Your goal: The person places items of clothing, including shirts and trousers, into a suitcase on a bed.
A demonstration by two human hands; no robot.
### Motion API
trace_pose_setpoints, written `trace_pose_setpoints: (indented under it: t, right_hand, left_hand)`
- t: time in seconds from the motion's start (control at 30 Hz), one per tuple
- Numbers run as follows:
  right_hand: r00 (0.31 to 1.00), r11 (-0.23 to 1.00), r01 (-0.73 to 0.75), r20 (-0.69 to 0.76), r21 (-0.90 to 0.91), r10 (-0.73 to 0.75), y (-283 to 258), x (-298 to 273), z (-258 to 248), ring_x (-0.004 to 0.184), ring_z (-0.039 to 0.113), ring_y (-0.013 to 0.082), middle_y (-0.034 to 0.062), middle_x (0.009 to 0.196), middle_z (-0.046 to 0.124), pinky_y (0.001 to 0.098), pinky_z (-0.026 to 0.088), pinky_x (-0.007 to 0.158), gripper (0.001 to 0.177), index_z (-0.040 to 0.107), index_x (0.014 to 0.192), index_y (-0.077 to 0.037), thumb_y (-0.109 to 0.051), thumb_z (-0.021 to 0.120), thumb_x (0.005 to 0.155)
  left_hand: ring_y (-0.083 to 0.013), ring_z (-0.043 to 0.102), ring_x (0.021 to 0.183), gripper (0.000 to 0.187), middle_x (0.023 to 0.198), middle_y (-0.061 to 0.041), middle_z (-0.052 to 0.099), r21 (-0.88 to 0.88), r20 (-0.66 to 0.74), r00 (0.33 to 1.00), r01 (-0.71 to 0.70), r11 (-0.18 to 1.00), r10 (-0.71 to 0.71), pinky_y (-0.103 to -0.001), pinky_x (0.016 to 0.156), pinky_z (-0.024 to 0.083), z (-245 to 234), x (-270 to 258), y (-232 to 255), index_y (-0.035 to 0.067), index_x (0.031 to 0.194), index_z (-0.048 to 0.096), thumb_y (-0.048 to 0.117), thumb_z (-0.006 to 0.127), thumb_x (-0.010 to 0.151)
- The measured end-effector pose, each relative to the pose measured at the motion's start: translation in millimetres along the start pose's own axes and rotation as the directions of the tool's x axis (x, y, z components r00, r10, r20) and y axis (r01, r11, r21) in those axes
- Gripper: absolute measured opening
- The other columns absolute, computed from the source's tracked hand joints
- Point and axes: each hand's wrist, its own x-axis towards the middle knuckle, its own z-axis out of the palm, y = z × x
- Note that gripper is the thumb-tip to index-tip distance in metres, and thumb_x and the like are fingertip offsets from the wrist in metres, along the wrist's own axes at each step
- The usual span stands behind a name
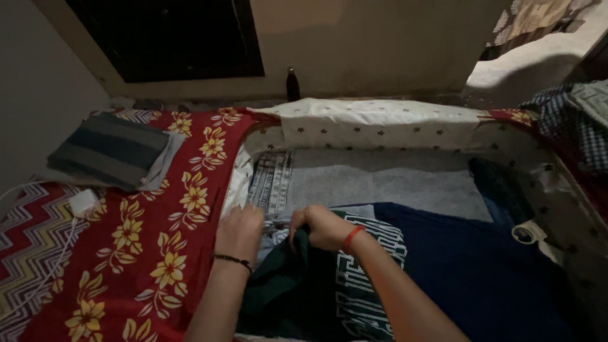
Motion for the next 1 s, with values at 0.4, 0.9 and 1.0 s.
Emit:
trace_pose_setpoints:
  t: [0.4,0.9,1.0]
  right_hand:
    - [0.839,0.894,-0.278,-0.542,-0.352,0.047,-35.3,25.7,37.0,0.123,0.056,0.0308,0.0140,0.130,0.059,0.0413,0.048,0.104,0.047,0.059,0.125,-0.007,-0.018,0.077,0.083]
    - [0.997,0.644,0.075,0.045,-0.761,-0.064,-17.4,21.4,111.6,0.156,0.009,0.0463,0.0297,0.166,0.014,0.0712,0.005,0.118,0.132,0.022,0.160,0.000,-0.080,0.071,0.067]
    - [0.991,0.635,0.114,0.044,-0.764,-0.126,-18.2,4.0,122.7,0.160,0.010,0.0449,0.0283,0.169,0.016,0.0715,0.004,0.121,0.127,0.025,0.161,0.001,-0.081,0.068,0.073]
  left_hand:
    - [-0.0242,0.063,0.090,0.011,0.092,-0.004,0.070,0.144,-0.259,0.951,0.211,0.967,-0.169,-0.036,0.073,0.054,-68.0,-23.0,-1.0,0.011,0.092,0.073,0.010,0.065,0.085]
    - [-0.0254,0.064,0.101,0.007,0.102,-0.005,0.065,0.154,-0.291,0.933,0.263,0.952,-0.211,-0.038,0.079,0.057,-65.4,-23.1,0.4,0.012,0.092,0.073,0.014,0.067,0.089]
    - [-0.0263,0.065,0.102,0.006,0.101,-0.006,0.066,0.133,-0.281,0.933,0.271,0.953,-0.226,-0.037,0.080,0.057,-65.8,-24.5,2.0,0.011,0.091,0.073,0.015,0.068,0.089]
